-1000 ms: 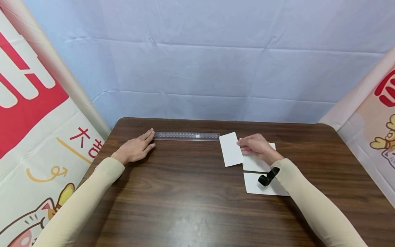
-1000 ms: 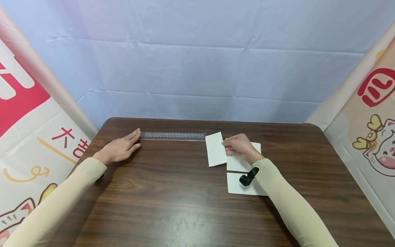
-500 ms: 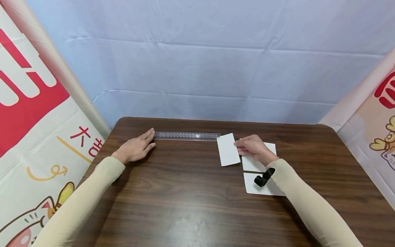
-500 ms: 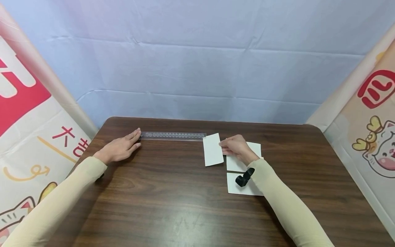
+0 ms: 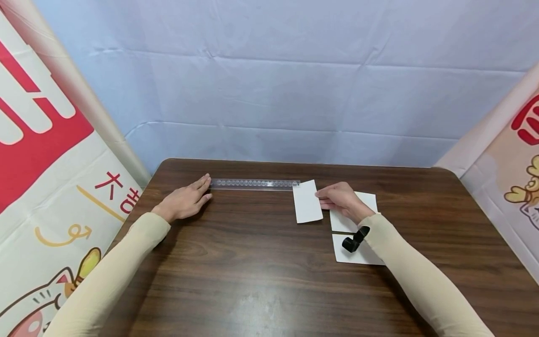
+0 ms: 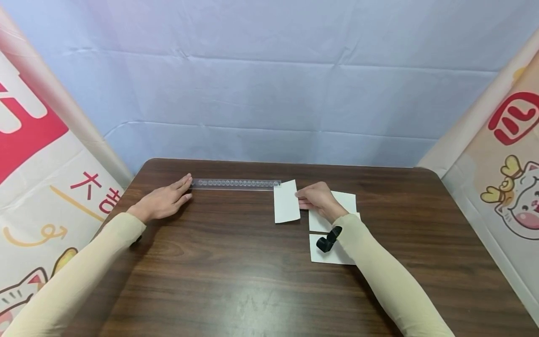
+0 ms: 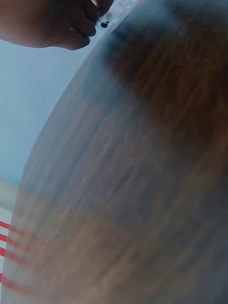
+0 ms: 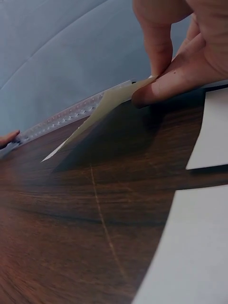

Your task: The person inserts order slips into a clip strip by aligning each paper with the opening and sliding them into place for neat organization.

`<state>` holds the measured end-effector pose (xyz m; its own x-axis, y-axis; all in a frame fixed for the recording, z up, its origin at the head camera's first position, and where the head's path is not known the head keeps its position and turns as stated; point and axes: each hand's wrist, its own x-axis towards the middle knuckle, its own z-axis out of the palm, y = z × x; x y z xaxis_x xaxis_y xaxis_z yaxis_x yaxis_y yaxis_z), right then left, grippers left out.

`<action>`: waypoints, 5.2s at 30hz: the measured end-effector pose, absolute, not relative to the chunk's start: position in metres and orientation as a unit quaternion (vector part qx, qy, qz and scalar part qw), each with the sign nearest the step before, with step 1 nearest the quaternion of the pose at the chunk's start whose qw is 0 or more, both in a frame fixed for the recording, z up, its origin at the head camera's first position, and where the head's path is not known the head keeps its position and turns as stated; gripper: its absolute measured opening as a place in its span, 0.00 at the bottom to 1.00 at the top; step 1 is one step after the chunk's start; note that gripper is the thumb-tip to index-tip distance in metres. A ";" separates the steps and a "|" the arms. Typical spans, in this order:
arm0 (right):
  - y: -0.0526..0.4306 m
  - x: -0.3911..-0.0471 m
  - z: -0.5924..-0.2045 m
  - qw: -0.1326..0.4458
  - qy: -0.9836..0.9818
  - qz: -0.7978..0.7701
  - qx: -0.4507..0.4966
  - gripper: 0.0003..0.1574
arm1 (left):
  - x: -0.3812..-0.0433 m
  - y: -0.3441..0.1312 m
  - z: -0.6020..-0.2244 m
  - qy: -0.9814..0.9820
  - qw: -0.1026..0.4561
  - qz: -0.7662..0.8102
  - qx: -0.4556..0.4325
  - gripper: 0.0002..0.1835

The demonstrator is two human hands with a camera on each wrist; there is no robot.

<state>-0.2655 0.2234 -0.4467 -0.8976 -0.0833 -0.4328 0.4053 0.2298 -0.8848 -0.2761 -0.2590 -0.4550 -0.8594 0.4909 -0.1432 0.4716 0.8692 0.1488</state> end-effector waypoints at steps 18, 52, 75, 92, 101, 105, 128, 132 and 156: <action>0.211 -0.268 -0.451 0.198 0.743 -0.627 0.122 0.28 | -0.276 -0.258 -0.452 0.963 0.093 0.050 0.249 0.38; 0.197 -0.271 -0.456 0.215 0.719 -0.648 0.129 0.28 | -0.276 -0.258 -0.456 0.962 0.081 0.052 0.257 0.38; 0.183 -0.272 -0.455 0.220 0.724 -0.643 0.119 0.26 | -0.278 -0.260 -0.454 0.961 0.088 0.055 0.254 0.38; 0.178 -0.271 -0.452 0.220 0.729 -0.638 0.108 0.26 | -0.275 -0.259 -0.453 0.963 0.080 0.058 0.250 0.44; 0.175 -0.273 -0.454 0.221 0.728 -0.639 0.113 0.25 | -0.277 -0.259 -0.453 0.962 0.081 0.053 0.257 0.35; 0.172 -0.273 -0.453 0.223 0.728 -0.638 0.112 0.24 | -0.277 -0.260 -0.454 0.960 0.081 0.052 0.263 0.34; 0.159 -0.272 -0.454 0.228 0.725 -0.642 0.101 0.26 | -0.277 -0.260 -0.455 0.961 0.083 0.065 0.254 0.34; 0.156 -0.273 -0.454 0.227 0.723 -0.645 0.102 0.25 | -0.277 -0.260 -0.454 0.961 0.080 0.066 0.257 0.34; 0.147 -0.274 -0.451 0.228 0.731 -0.637 0.091 0.25 | -0.279 -0.261 -0.456 0.961 0.084 0.065 0.254 0.34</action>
